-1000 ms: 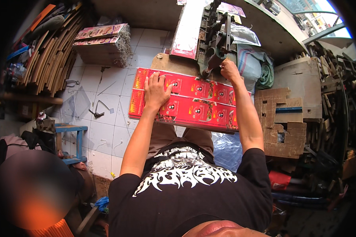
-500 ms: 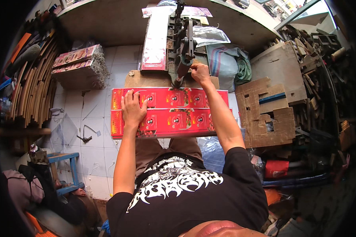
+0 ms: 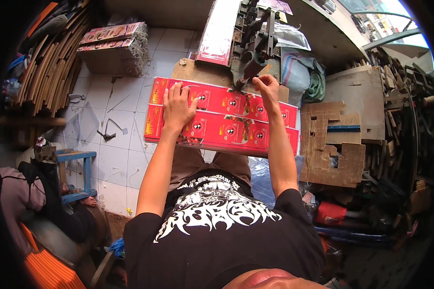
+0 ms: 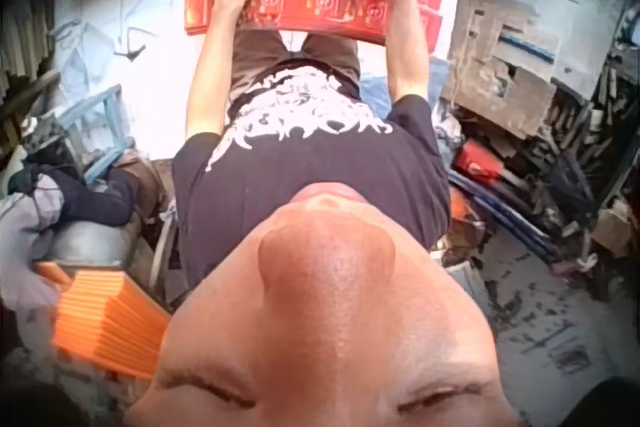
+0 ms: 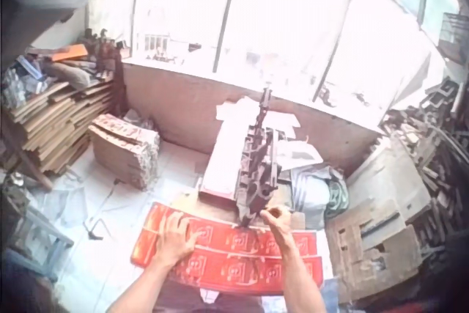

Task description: The person aligns cardboard packaging strips, places rivets onto a punch press machine by hand, and fastens the rivets onto the cardboard strips with the machine.

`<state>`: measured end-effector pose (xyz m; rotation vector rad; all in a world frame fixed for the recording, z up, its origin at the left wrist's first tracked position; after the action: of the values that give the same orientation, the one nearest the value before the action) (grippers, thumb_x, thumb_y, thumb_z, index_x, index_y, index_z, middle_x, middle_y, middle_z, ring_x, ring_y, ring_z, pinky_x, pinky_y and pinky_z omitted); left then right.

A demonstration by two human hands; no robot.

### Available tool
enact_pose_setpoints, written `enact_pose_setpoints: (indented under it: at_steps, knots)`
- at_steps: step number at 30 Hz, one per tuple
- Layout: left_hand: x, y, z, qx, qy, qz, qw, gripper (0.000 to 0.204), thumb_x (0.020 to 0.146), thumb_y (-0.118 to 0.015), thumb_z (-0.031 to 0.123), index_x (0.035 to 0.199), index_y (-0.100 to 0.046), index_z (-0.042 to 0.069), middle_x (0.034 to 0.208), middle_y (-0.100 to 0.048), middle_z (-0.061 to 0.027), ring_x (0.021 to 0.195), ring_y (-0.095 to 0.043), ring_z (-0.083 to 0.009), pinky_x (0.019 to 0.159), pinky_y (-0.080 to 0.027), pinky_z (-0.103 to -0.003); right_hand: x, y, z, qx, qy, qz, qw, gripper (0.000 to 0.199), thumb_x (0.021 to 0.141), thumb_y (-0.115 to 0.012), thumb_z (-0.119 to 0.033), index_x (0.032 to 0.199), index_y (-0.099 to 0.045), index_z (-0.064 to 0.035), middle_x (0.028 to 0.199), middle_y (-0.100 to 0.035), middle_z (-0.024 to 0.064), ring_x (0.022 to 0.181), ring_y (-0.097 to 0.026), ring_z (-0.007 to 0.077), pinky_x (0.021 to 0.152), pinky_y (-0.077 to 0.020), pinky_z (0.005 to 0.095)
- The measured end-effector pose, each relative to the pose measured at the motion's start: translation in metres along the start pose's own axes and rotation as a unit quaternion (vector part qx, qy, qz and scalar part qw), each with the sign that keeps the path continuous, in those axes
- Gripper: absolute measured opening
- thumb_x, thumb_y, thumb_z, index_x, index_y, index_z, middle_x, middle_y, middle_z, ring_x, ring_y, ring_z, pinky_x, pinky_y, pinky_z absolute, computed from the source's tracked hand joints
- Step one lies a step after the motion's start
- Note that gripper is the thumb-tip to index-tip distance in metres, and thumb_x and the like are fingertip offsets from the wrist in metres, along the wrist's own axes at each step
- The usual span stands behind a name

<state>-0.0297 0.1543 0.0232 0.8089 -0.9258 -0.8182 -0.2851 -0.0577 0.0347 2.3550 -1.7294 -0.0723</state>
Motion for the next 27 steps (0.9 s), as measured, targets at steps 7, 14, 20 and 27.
enact_pose_setpoints:
  at_steps: [7,14,20,27]
  knots:
    - [0.000,-0.001,0.001,-0.002,0.005,-0.004,1.000,0.050,0.087,-0.071,0.040,0.123,-0.063,0.006,0.138,-0.054,-0.0139,0.135,-0.047,-0.0305,0.116,-0.033,-0.053,-0.014,-0.002,0.015,0.123,-0.063,-0.020,0.990,0.023,0.093,-0.074,-0.012,0.110,-0.071,0.0023,0.091,-0.074,0.0077,0.076,-0.069,0.0127,0.071,-0.0580,0.0272]
    - [-0.001,-0.001,-0.001,0.002,0.006,0.004,1.000,0.048,0.087,-0.071,0.038,0.122,-0.062,0.007,0.136,-0.053,-0.0131,0.133,-0.048,-0.0312,0.117,-0.032,-0.052,-0.017,-0.015,0.011,0.177,-0.063,-0.068,0.980,0.025,0.092,-0.075,-0.012,0.113,-0.071,0.0019,0.094,-0.074,0.0074,0.078,-0.069,0.0113,0.073,-0.0575,0.0263]
    - [0.000,0.000,0.001,0.001,0.005,-0.004,1.000,0.051,0.087,-0.071,0.040,0.123,-0.063,0.006,0.138,-0.053,-0.0143,0.135,-0.046,-0.0305,0.116,-0.033,-0.053,-0.012,-0.016,0.025,0.115,-0.089,-0.055,0.988,0.027,0.089,-0.078,-0.015,0.114,-0.073,-0.0042,0.093,-0.074,0.0011,0.068,-0.059,0.0047,0.060,-0.0463,0.0207]
    - [-0.002,0.001,0.001,0.002,0.008,-0.009,1.000,0.051,0.086,-0.072,0.040,0.124,-0.063,0.005,0.138,-0.053,-0.0145,0.135,-0.046,-0.0306,0.115,-0.033,-0.053,-0.014,-0.025,0.027,0.231,-0.170,-0.049,0.957,0.022,0.087,-0.080,-0.016,0.107,-0.073,-0.0087,0.085,-0.070,-0.0047,0.060,-0.051,0.0020,0.051,-0.0378,0.0218]
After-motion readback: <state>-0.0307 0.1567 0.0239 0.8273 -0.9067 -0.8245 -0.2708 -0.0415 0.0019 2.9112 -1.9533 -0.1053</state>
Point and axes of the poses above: each hand's wrist, its own x-axis towards the middle knuckle, its own y-axis out of the back of the hand, z = x × y, the point moved 2 cm from there along x, towards the middle knuckle
